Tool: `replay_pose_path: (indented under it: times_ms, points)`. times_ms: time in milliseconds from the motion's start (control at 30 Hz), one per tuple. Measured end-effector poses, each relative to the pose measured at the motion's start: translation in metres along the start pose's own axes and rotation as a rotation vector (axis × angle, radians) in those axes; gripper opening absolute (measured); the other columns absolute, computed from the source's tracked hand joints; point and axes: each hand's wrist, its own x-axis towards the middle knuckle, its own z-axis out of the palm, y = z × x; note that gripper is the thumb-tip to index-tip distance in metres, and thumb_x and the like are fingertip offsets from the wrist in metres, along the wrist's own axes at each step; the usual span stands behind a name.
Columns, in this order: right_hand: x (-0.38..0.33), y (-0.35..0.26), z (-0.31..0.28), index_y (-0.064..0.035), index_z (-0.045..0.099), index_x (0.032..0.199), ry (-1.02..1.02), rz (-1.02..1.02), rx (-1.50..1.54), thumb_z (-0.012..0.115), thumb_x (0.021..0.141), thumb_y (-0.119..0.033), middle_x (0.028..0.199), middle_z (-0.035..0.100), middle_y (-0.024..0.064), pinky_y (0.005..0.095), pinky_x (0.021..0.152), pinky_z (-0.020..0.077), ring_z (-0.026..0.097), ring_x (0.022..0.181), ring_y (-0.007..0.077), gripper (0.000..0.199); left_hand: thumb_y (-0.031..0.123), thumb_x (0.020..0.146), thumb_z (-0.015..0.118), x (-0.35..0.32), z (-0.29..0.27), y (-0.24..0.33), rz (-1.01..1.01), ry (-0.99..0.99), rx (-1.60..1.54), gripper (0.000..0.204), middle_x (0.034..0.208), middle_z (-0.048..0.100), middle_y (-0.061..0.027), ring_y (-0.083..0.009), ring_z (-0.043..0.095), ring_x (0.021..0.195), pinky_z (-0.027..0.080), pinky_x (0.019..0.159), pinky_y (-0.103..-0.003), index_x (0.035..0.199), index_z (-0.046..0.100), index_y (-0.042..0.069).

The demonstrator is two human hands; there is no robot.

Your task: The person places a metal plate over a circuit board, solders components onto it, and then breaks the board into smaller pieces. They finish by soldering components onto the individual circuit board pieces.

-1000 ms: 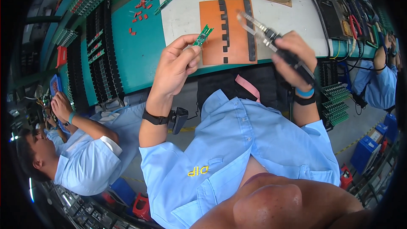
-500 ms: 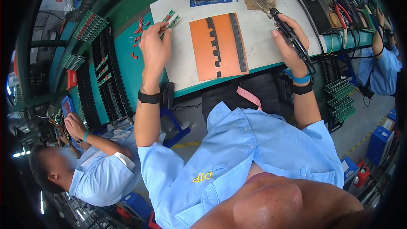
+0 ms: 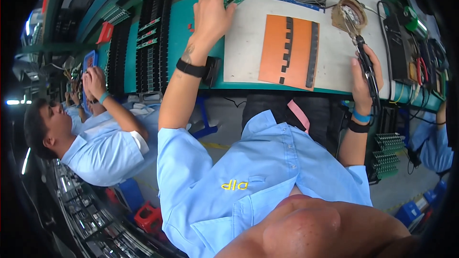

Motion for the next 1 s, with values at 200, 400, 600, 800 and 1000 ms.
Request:
replay_pose_path:
  times_ms: [200, 400, 600, 800, 1000]
  points:
    - [0.003, -0.004, 0.005, 0.0004, 0.066, 0.13, 0.005, 0.002, 0.007, 0.076, 0.092, -0.007, 0.11, 0.071, 0.009, 0.0263, 0.086, 0.0529, 0.066, 0.095, 0.0134, 0.04, 0.017, 0.091, 0.07, -0.051, -0.07, -0.066, -0.082, -0.044, 0.166, 0.026, 0.111, 0.071, -0.0157, -0.0384, 0.064, 0.107, 0.052, 0.089, -0.048, 0.116, 0.071, 0.01]
    - [0.005, -0.003, 0.006, 0.0005, 0.065, 0.13, 0.001, 0.017, 0.019, 0.076, 0.092, -0.007, 0.11, 0.071, 0.0095, 0.0267, 0.086, 0.0528, 0.067, 0.096, 0.0138, 0.04, 0.002, 0.088, 0.067, -0.097, -0.116, -0.153, -0.214, -0.136, 0.403, 0.033, 0.116, 0.07, -0.016, -0.0387, 0.062, 0.111, 0.052, 0.097, -0.047, 0.121, 0.069, 0.008]
    - [0.004, -0.002, 0.004, 0.0002, 0.066, 0.13, 0.003, 0.015, 0.018, 0.075, 0.092, -0.006, 0.11, 0.071, 0.0094, 0.0269, 0.087, 0.0527, 0.067, 0.096, 0.0139, 0.039, 0.0, 0.087, 0.07, -0.105, -0.123, -0.176, -0.227, -0.236, 0.341, 0.038, 0.117, 0.071, -0.0153, -0.0375, 0.063, 0.11, 0.052, 0.097, -0.046, 0.124, 0.068, 0.009]
    - [0.004, 0.0, 0.002, 0.0014, 0.063, 0.135, -0.026, 0.017, -0.017, 0.073, 0.095, -0.005, 0.117, 0.073, 0.0147, 0.0299, 0.094, 0.0544, 0.07, 0.108, 0.0185, 0.042, 0.003, 0.088, 0.071, -0.101, -0.121, -0.184, -0.287, -0.261, 0.32, 0.035, 0.112, 0.072, -0.0146, -0.0361, 0.064, 0.109, 0.052, 0.096, -0.045, 0.122, 0.068, 0.009]
    - [0.006, 0.0, 0.006, 0.0009, 0.063, 0.135, -0.03, 0.029, 0.01, 0.073, 0.095, -0.005, 0.117, 0.073, 0.0144, 0.0293, 0.094, 0.0543, 0.07, 0.108, 0.0179, 0.042, 0.004, 0.091, 0.071, -0.087, -0.131, -0.151, -0.14, -0.135, 0.325, 0.036, 0.109, 0.073, -0.0148, -0.0333, 0.068, 0.098, 0.055, 0.087, -0.041, 0.126, 0.069, 0.008]
